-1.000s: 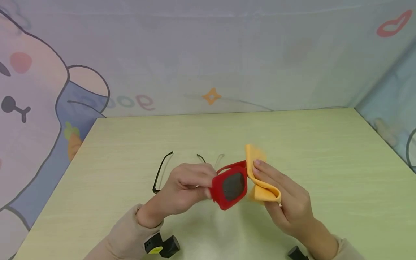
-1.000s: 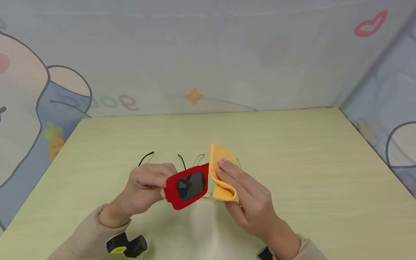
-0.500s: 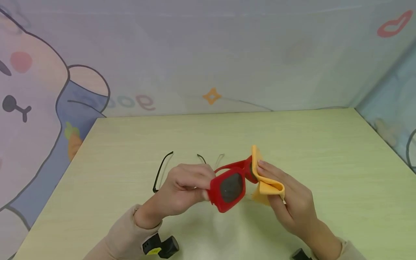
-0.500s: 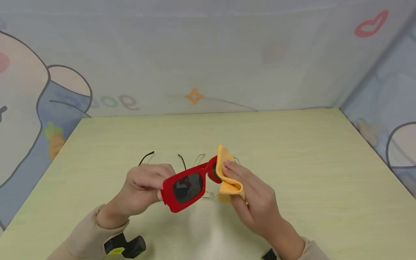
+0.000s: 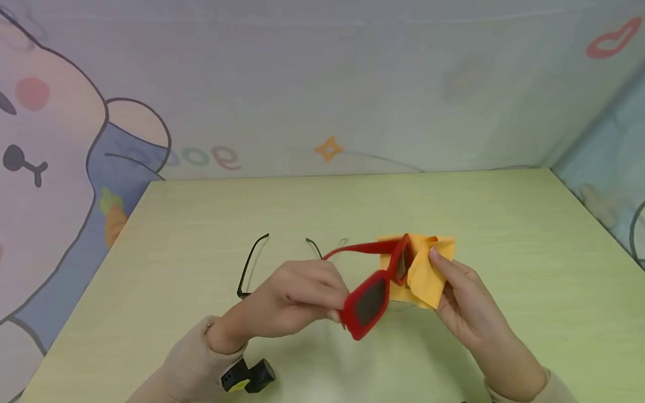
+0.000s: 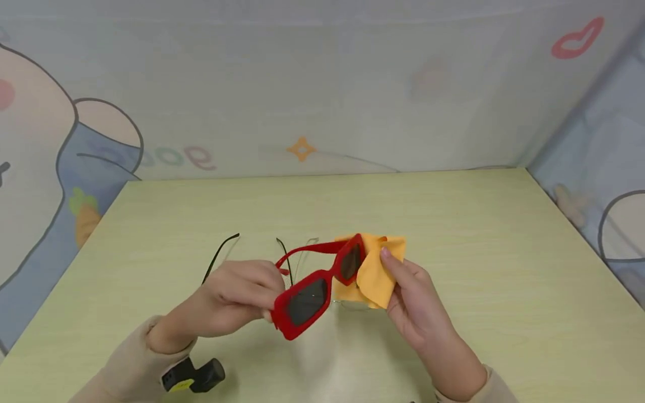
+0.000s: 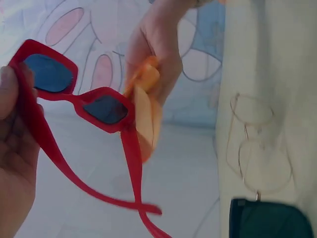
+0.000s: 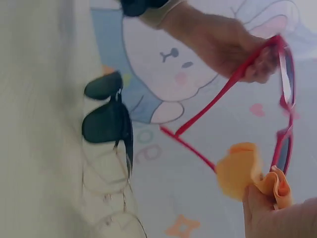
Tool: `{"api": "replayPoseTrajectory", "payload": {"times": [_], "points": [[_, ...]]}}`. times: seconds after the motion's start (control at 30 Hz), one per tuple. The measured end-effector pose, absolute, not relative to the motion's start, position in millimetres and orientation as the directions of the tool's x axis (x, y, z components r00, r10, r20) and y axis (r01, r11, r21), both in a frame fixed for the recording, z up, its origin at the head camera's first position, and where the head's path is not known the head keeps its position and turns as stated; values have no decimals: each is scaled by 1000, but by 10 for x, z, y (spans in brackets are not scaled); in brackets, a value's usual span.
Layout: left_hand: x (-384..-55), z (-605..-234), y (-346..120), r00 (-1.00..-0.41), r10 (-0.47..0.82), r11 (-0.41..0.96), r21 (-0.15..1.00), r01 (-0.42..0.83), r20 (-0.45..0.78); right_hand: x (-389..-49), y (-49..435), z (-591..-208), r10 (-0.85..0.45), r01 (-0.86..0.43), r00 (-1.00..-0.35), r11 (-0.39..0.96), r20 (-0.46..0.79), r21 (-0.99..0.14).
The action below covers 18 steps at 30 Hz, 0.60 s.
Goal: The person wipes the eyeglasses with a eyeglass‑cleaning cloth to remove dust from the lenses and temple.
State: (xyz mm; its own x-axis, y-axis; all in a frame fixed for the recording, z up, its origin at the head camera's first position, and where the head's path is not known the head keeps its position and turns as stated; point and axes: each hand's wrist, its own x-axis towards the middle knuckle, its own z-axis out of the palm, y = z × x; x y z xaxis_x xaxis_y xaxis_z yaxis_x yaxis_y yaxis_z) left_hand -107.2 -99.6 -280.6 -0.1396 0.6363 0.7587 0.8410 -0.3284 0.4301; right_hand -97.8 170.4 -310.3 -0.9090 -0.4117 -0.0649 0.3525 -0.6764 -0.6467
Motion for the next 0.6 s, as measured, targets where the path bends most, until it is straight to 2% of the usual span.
{"api": "replayPoseTrajectory", "payload": {"times": [0.13,0.27,0.4,0.6], "points": [[-1066,-2786,-984,-31,702,-159,199,967,712,-1002,1726,-3113,-527,490,-848,-735,-61,-469],[-1014,-2782,-964,-26,773,10,30,1000,634,-1025,1724,-3152,-582,526,-811,-770,58,-360],[-1009,-2809,-960,-44,777,69,-16,997,628,-1038,1706,-3186,-571,512,-793,-814,214,-275],[-1073,-2879,-989,-85,716,120,-2,993,693,-1034,1651,-3170,-484,417,-794,-874,368,-249]]}}
